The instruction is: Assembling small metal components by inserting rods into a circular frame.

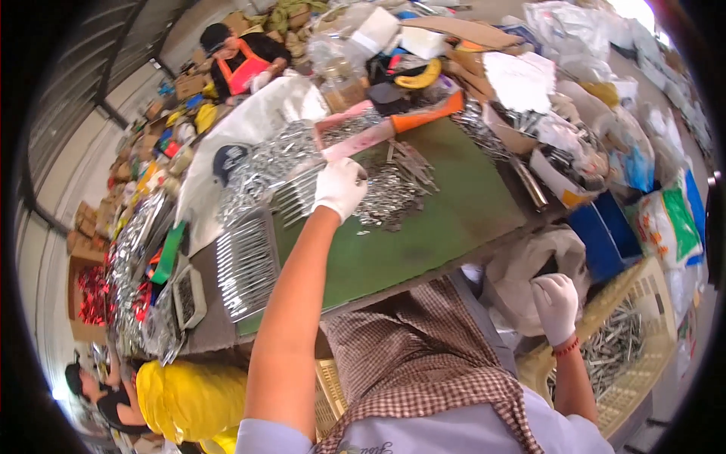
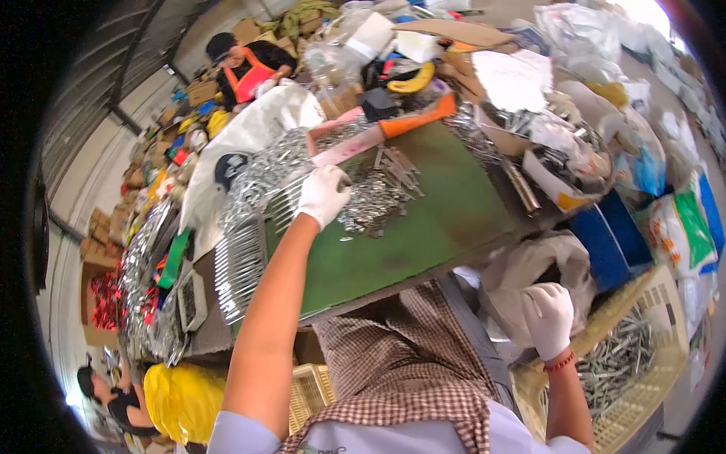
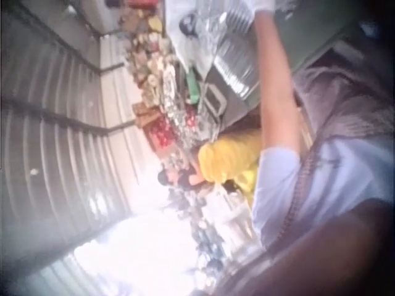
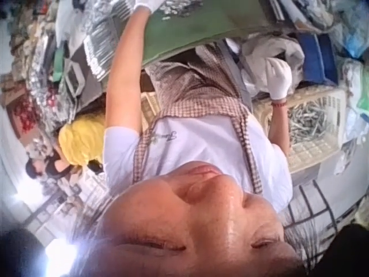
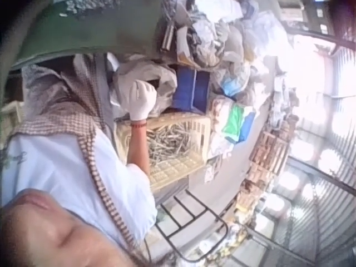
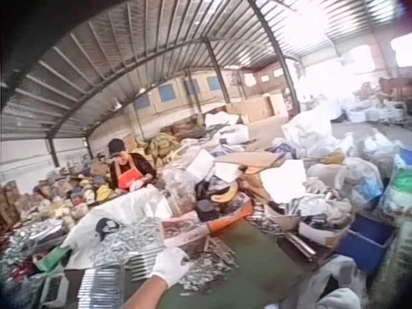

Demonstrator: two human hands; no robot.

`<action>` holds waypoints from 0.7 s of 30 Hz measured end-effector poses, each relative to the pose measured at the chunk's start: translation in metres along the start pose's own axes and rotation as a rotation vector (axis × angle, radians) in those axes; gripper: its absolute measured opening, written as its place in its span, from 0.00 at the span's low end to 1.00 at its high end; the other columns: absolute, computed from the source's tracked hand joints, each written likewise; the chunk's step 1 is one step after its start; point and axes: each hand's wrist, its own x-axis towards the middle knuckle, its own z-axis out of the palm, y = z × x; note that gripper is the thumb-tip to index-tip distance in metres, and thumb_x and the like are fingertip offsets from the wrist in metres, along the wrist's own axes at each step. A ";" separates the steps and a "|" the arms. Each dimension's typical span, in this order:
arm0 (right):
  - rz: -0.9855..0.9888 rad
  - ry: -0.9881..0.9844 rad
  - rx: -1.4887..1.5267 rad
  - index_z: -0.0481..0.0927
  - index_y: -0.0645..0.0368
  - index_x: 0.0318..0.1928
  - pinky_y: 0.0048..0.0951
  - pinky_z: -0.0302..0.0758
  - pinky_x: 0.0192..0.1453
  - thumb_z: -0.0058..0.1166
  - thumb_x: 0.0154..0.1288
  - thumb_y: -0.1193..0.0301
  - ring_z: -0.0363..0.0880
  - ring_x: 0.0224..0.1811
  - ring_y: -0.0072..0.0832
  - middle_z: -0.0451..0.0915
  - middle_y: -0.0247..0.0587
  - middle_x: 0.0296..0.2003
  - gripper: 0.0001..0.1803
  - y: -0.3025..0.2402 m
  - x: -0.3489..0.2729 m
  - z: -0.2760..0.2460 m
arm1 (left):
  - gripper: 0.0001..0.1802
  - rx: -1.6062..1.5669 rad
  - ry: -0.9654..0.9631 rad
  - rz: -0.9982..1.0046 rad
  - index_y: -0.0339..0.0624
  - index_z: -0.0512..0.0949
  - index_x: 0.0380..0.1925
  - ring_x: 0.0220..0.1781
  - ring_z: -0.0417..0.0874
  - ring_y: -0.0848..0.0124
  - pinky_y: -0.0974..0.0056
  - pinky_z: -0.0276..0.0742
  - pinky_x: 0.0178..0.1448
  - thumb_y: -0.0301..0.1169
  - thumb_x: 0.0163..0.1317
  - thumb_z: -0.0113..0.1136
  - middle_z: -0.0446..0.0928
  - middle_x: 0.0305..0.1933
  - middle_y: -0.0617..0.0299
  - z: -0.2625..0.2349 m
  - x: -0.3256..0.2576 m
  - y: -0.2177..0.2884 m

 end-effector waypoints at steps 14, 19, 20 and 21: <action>1.026 0.562 -0.403 0.83 0.58 0.46 0.35 0.76 0.50 0.51 0.63 0.59 0.83 0.44 0.39 0.84 0.49 0.42 0.18 0.243 -0.155 -0.147 | 0.08 -0.469 0.060 -0.087 0.35 0.79 0.39 0.37 0.80 0.62 0.62 0.74 0.47 0.25 0.64 0.52 0.79 0.36 0.54 -0.021 -0.127 0.070; 1.131 -0.105 -0.125 0.70 0.67 0.62 0.38 0.68 0.65 0.60 0.52 0.44 0.71 0.63 0.49 0.74 0.60 0.58 0.46 0.266 -0.239 -0.086 | 0.08 -0.484 0.169 -0.086 0.36 0.80 0.38 0.35 0.79 0.63 0.62 0.75 0.43 0.23 0.61 0.53 0.79 0.34 0.55 -0.003 -0.159 0.097; 1.167 -0.299 -0.028 0.65 0.71 0.65 0.37 0.65 0.68 0.61 0.51 0.43 0.67 0.67 0.48 0.69 0.62 0.62 0.51 0.230 -0.209 -0.064 | 0.08 -0.453 0.167 -0.098 0.36 0.80 0.38 0.35 0.79 0.63 0.62 0.75 0.43 0.23 0.61 0.53 0.79 0.34 0.55 -0.004 -0.163 0.095; 1.147 -0.413 -0.102 0.67 0.64 0.65 0.40 0.68 0.65 0.62 0.51 0.45 0.70 0.63 0.50 0.73 0.59 0.59 0.47 0.233 -0.217 -0.054 | 0.09 -0.478 0.164 -0.126 0.36 0.80 0.39 0.36 0.79 0.64 0.63 0.75 0.45 0.24 0.62 0.52 0.79 0.36 0.54 -0.001 -0.162 0.097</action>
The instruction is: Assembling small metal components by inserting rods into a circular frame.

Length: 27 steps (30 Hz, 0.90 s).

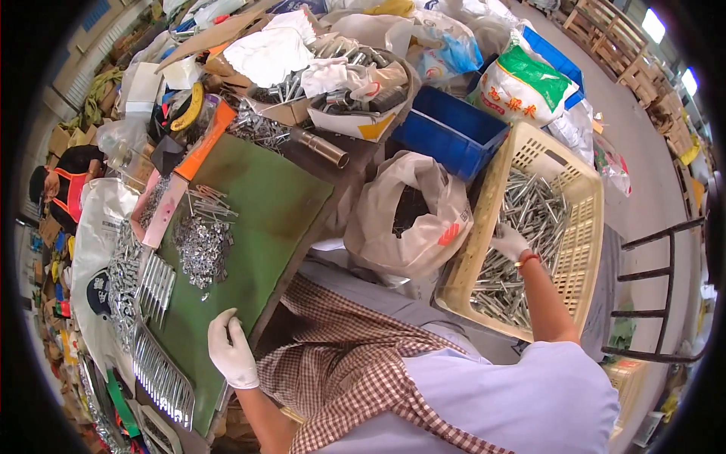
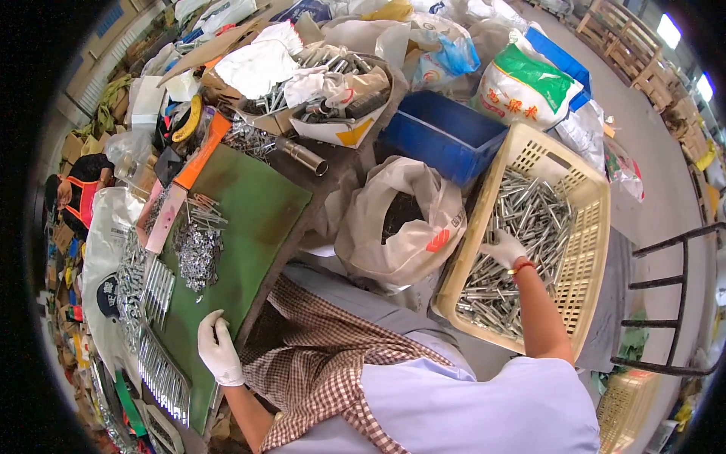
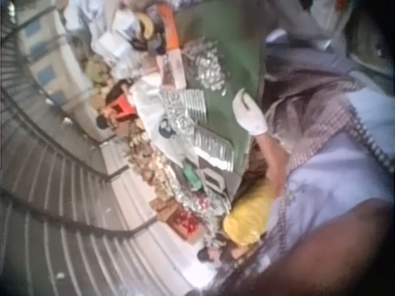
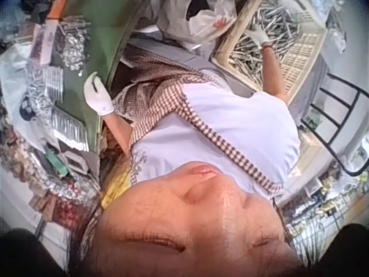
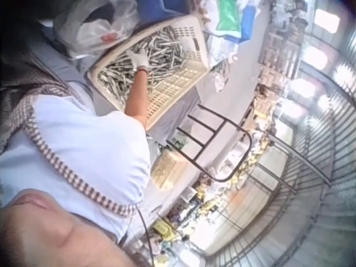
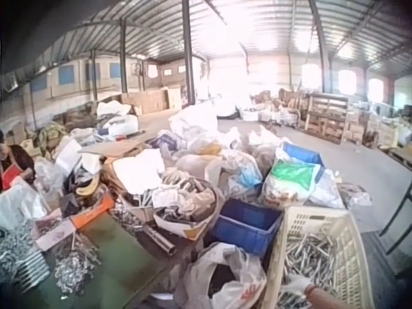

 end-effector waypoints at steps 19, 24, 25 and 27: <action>0.047 0.140 -0.394 0.81 0.55 0.43 0.43 0.75 0.53 0.53 0.59 0.66 0.78 0.49 0.48 0.81 0.51 0.44 0.13 0.004 -0.023 -0.018 | 0.08 0.030 0.086 0.041 0.35 0.80 0.38 0.36 0.80 0.61 0.62 0.75 0.45 0.22 0.61 0.54 0.79 0.35 0.54 0.006 -0.001 0.002; -0.131 0.611 -0.084 0.81 0.61 0.40 0.39 0.75 0.45 0.57 0.60 0.65 0.81 0.38 0.43 0.82 0.48 0.38 0.13 -0.018 -0.031 -0.031 | 0.09 -0.210 0.036 -0.090 0.34 0.80 0.38 0.35 0.79 0.65 0.64 0.75 0.43 0.21 0.60 0.52 0.77 0.33 0.56 0.000 -0.018 0.017; -0.131 0.664 0.158 0.81 0.61 0.39 0.37 0.75 0.43 0.58 0.60 0.64 0.80 0.35 0.40 0.82 0.47 0.35 0.13 -0.007 -0.018 -0.037 | 0.09 -0.293 0.010 -0.092 0.34 0.80 0.38 0.34 0.79 0.66 0.65 0.75 0.43 0.20 0.60 0.51 0.77 0.32 0.57 0.002 -0.021 0.024; -0.087 0.736 0.375 0.81 0.62 0.37 0.33 0.74 0.38 0.60 0.60 0.62 0.78 0.28 0.33 0.82 0.44 0.29 0.14 -0.018 -0.009 -0.057 | 0.08 -0.330 -0.077 -0.023 0.36 0.81 0.36 0.35 0.80 0.65 0.65 0.75 0.43 0.20 0.59 0.54 0.78 0.32 0.56 0.012 -0.022 0.041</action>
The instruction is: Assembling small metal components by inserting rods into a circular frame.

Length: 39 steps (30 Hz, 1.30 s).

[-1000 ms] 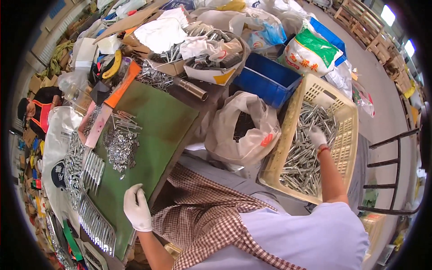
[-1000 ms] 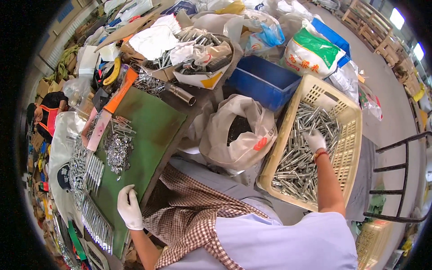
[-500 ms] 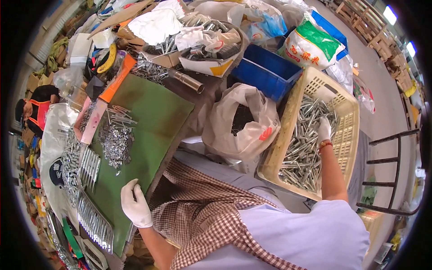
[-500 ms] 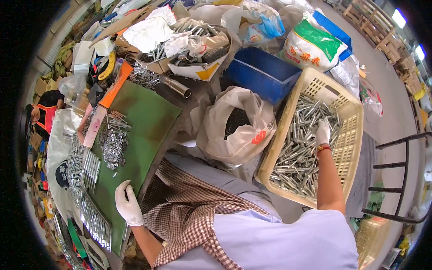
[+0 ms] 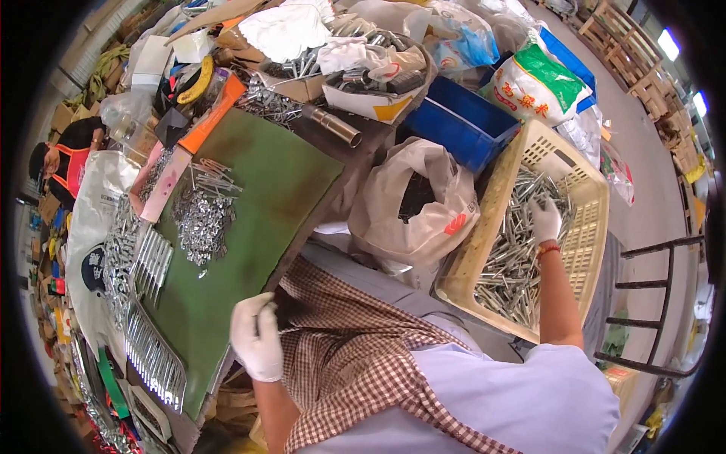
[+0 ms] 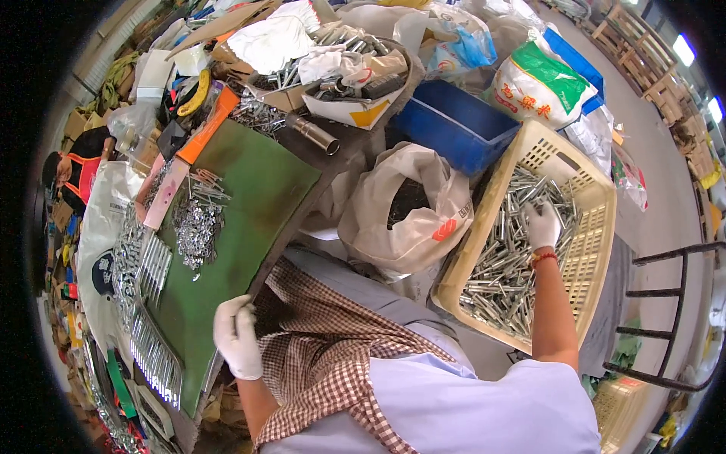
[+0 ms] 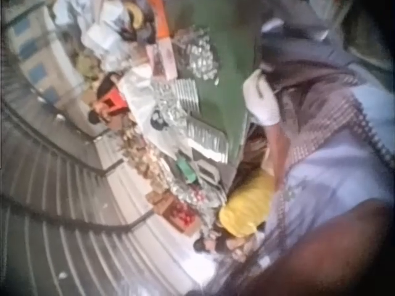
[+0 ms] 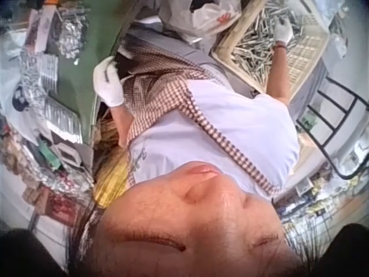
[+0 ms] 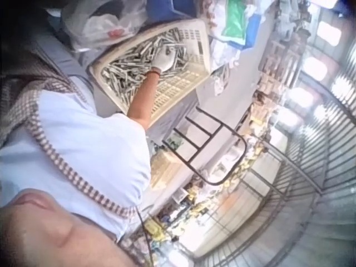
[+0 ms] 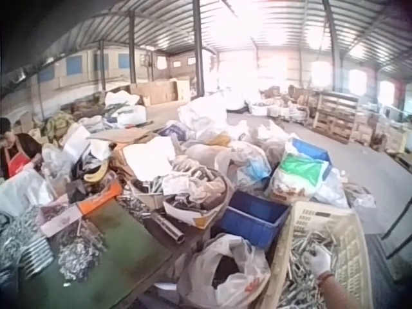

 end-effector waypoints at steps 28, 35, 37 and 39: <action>0.153 -1.389 1.326 0.75 0.67 0.53 0.19 0.58 0.17 0.45 0.64 0.37 0.67 0.16 0.19 0.80 0.41 0.28 0.41 -0.245 -0.098 0.012 | 0.16 -0.813 -0.543 0.104 0.40 0.74 0.54 0.41 0.78 0.76 0.69 0.75 0.45 0.26 0.65 0.57 0.78 0.40 0.65 0.130 0.031 0.059; 0.148 -1.858 0.586 0.73 0.66 0.59 0.14 0.60 0.20 0.57 0.62 0.57 0.69 0.20 0.12 0.79 0.33 0.28 0.31 -0.257 -0.087 0.020 | 0.15 -0.108 -0.583 0.596 0.45 0.77 0.49 0.36 0.80 0.61 0.63 0.75 0.42 0.33 0.62 0.60 0.77 0.33 0.56 0.089 0.062 0.056; 0.076 -1.840 0.298 0.73 0.66 0.59 0.14 0.61 0.21 0.56 0.63 0.65 0.68 0.20 0.11 0.76 0.31 0.25 0.26 -0.282 -0.103 0.011 | 0.14 -0.568 -0.487 0.323 0.43 0.76 0.47 0.36 0.79 0.60 0.62 0.74 0.42 0.34 0.63 0.60 0.76 0.33 0.55 0.096 0.053 0.054; -0.096 -1.731 0.135 0.74 0.60 0.57 0.19 0.64 0.21 0.58 0.63 0.66 0.69 0.20 0.13 0.73 0.26 0.23 0.23 -0.292 -0.131 0.007 | 0.13 -0.514 -0.440 0.299 0.41 0.76 0.46 0.37 0.78 0.58 0.61 0.74 0.43 0.35 0.64 0.59 0.75 0.34 0.55 0.097 0.053 0.056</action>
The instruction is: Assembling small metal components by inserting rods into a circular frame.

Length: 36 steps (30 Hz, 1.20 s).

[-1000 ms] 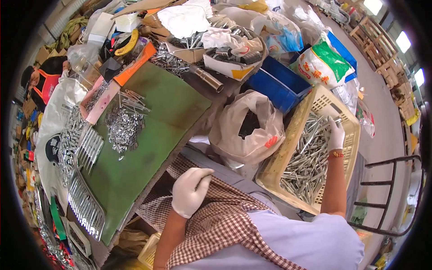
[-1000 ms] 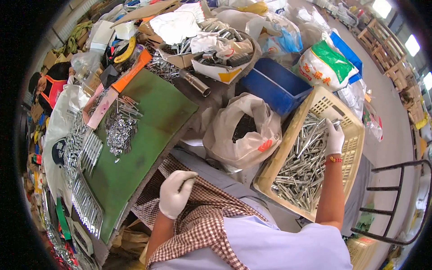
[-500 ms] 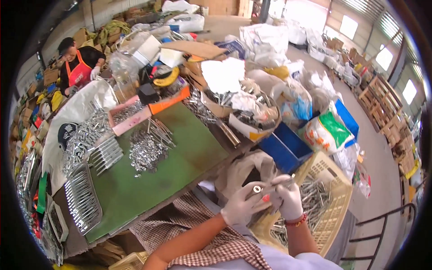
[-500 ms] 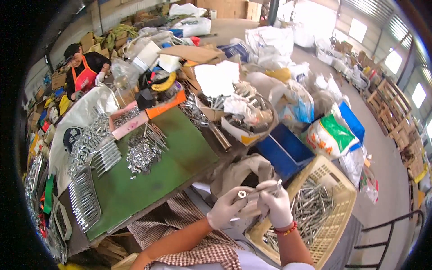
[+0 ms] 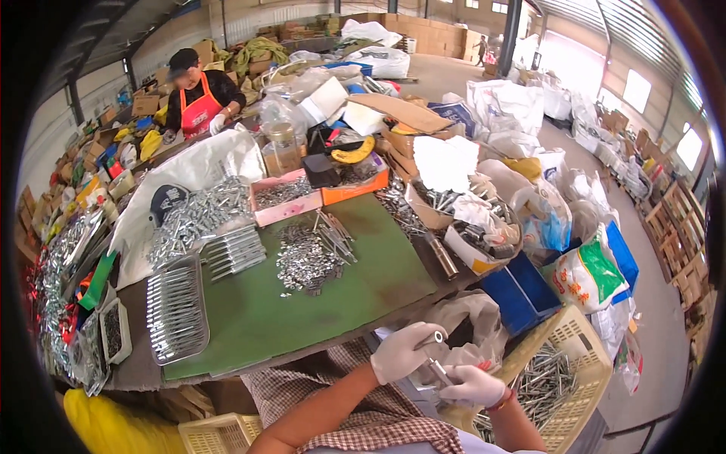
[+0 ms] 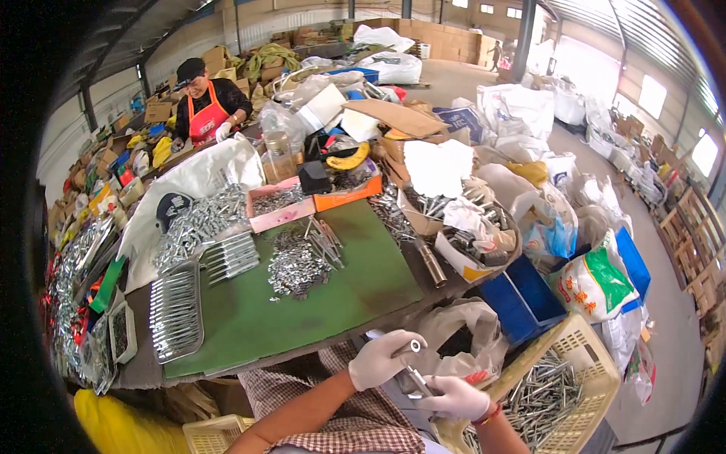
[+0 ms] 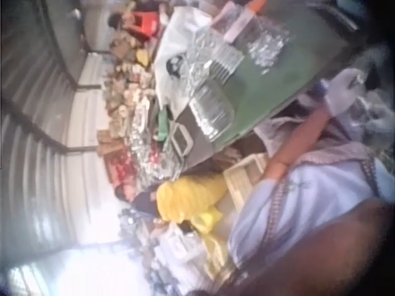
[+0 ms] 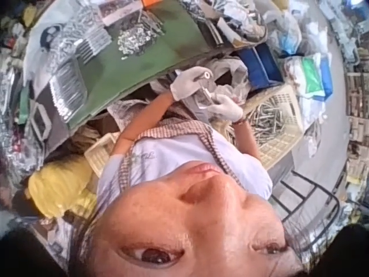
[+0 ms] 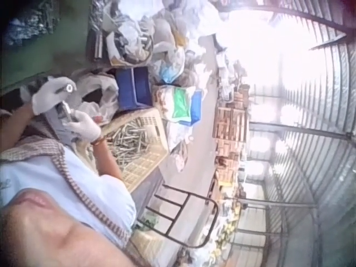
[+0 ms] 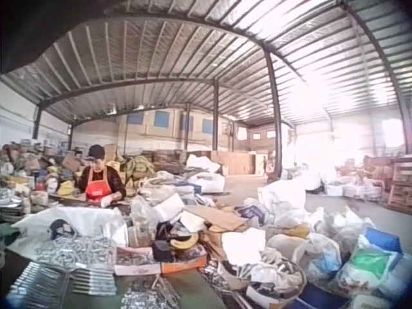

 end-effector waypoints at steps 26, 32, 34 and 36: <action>0.044 0.200 0.134 0.80 0.63 0.44 0.26 0.61 0.19 0.56 0.53 0.78 0.69 0.13 0.22 0.70 0.28 0.14 0.15 -0.043 -0.013 0.003 | 0.11 0.339 0.451 -0.125 0.42 0.72 0.34 0.38 0.78 0.51 0.53 0.74 0.42 0.39 0.67 0.52 0.75 0.36 0.52 -0.011 0.000 0.017; -0.305 0.654 -0.709 0.82 0.54 0.38 0.35 0.70 0.25 0.64 0.47 0.74 0.74 0.19 0.42 0.74 0.43 0.17 0.14 0.006 -0.036 -0.011 | 0.18 0.359 0.785 -0.201 0.40 0.75 0.36 0.35 0.79 0.48 0.52 0.78 0.40 0.45 0.66 0.52 0.76 0.35 0.47 -0.120 -0.010 0.027; -0.325 0.540 -0.889 0.82 0.55 0.35 0.35 0.71 0.25 0.65 0.46 0.73 0.76 0.20 0.41 0.75 0.43 0.18 0.12 -0.013 -0.029 -0.001 | 0.19 0.150 0.600 -0.089 0.42 0.74 0.35 0.26 0.79 0.61 0.58 0.78 0.36 0.48 0.67 0.52 0.76 0.29 0.57 -0.076 -0.010 0.013; -0.357 0.444 -1.062 0.81 0.55 0.33 0.35 0.72 0.26 0.67 0.44 0.72 0.77 0.21 0.41 0.76 0.42 0.19 0.12 -0.037 -0.011 0.009 | 0.16 -0.518 0.064 -0.530 0.45 0.73 0.36 0.30 0.79 0.68 0.61 0.79 0.40 0.46 0.68 0.51 0.76 0.29 0.66 -0.041 -0.016 0.018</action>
